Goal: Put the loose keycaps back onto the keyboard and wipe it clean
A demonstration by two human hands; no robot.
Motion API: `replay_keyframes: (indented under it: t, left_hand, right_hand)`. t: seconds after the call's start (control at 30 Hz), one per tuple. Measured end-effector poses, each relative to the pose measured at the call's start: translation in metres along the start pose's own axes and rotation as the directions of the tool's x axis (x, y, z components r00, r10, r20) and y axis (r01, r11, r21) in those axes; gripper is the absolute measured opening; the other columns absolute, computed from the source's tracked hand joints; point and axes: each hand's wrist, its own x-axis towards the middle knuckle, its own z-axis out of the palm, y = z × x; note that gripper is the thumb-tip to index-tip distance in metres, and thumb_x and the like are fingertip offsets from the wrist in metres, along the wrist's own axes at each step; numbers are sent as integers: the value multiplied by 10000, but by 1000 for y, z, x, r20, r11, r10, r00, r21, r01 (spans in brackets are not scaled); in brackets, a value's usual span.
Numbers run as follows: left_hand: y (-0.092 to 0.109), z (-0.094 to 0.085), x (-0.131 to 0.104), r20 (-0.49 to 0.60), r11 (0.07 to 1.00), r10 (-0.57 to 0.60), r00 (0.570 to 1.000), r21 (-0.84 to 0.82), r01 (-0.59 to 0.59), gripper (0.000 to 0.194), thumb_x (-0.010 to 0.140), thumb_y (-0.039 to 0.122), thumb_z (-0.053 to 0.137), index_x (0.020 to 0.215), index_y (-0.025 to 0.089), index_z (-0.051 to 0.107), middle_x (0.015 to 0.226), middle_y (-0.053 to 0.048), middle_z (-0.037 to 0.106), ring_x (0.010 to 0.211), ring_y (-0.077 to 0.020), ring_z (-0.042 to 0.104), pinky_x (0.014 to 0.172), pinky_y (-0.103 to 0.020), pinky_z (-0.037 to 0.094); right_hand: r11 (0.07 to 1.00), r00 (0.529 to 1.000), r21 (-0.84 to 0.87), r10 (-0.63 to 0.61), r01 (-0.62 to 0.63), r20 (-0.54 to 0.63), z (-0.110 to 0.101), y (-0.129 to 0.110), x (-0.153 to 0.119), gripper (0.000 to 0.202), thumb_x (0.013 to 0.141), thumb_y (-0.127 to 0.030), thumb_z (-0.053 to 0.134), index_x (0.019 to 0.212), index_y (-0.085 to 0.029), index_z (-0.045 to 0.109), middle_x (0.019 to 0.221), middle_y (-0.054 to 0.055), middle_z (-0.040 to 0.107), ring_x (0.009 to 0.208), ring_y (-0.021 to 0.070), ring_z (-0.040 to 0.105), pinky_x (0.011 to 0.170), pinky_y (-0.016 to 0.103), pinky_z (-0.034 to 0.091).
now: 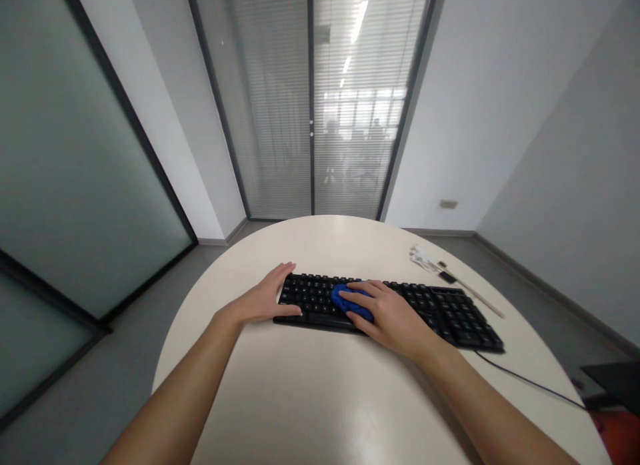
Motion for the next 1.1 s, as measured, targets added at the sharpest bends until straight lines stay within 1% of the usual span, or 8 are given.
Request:
replay_keyframes:
  t: [0.13, 0.3, 0.57, 0.67, 0.8, 0.9, 1.0, 1.1]
  left_hand:
    - [-12, -6, -1, 120, 986, -121, 985, -97, 133, 1276, 606, 647, 845, 1600, 176, 199, 1657, -151, 207, 1515, -351, 230, 1259, -483, 161]
    - [-7, -9, -2, 191, 981, -161, 968, -76, 178, 1412, 530, 605, 893, 1616, 166, 106, 1671, -151, 131, 1530, -347, 173, 1265, -444, 131]
    - [-4, -8, -4, 156, 990, -136, 978, -12, 139, 1371, 560, 598, 874, 1611, 166, 108, 1667, -192, 96, 1534, -373, 96, 1251, -528, 136]
    - [-6, -7, -4, 153, 993, -116, 981, -17, 120, 1365, 569, 597, 870, 1611, 168, 100, 1667, -195, 96, 1535, -365, 90, 1250, -524, 144]
    - [-8, -5, -4, 134, 992, -122, 983, -26, 127, 1408, 541, 586, 888, 1607, 123, 94, 1664, -216, 77, 1535, -364, 95, 1254, -496, 153]
    - [-11, -4, -4, 129, 992, -122, 984, -16, 125, 1418, 524, 589, 895, 1607, 134, 101, 1664, -213, 87, 1535, -368, 92, 1251, -507, 159]
    - [-13, -5, -4, 148, 995, -88, 985, -22, 93, 1407, 523, 577, 902, 1607, 155, 110, 1664, -213, 97, 1531, -372, 118, 1248, -509, 167]
    - [-14, -8, -5, 180, 995, -90, 980, -25, 96, 1406, 529, 539, 911, 1609, 159, 96, 1666, -207, 88, 1531, -361, 141, 1251, -498, 167]
  right_hand:
    - [1000, 1000, -11, 21, -21, 2, 3, 1, 0, 417, 933, -250, 606, 1348, -279, 635, 1341, 79, 640, 1201, 283, 589, 1067, 489, 468]
    - [999, 998, 25, 44, -43, -40, 7, 0, 1, 409, 907, -255, 636, 1316, -253, 659, 1282, 81, 675, 1160, 276, 602, 1033, 473, 498]
    - [996, 997, 27, -82, 82, 5, 9, -12, 8, 476, 866, -126, 633, 1330, -231, 639, 1291, 74, 675, 1151, 263, 589, 1033, 462, 501]
    - [993, 993, 35, -114, 114, -9, 14, -20, 14, 454, 881, -132, 621, 1324, -230, 638, 1281, 67, 680, 1141, 259, 585, 1024, 461, 508]
    - [986, 987, 33, -161, 162, -22, 25, -32, 25, 428, 874, -136, 641, 1296, -204, 654, 1288, 65, 681, 1145, 266, 576, 1029, 453, 504]
    - [975, 976, 50, -215, 217, -28, 31, -40, 36, 401, 880, -156, 651, 1277, -207, 666, 1296, 61, 680, 1152, 261, 578, 1045, 436, 488]
    - [960, 965, 98, -260, 262, -30, 35, -48, 50, 376, 891, -180, 655, 1266, -209, 672, 1300, 54, 678, 1152, 250, 588, 1059, 411, 469]
    - [942, 954, 158, -298, 298, -23, 36, -55, 64, 326, 932, -228, 627, 1254, -219, 679, 1295, 50, 680, 1158, 233, 588, 1051, 388, 465]
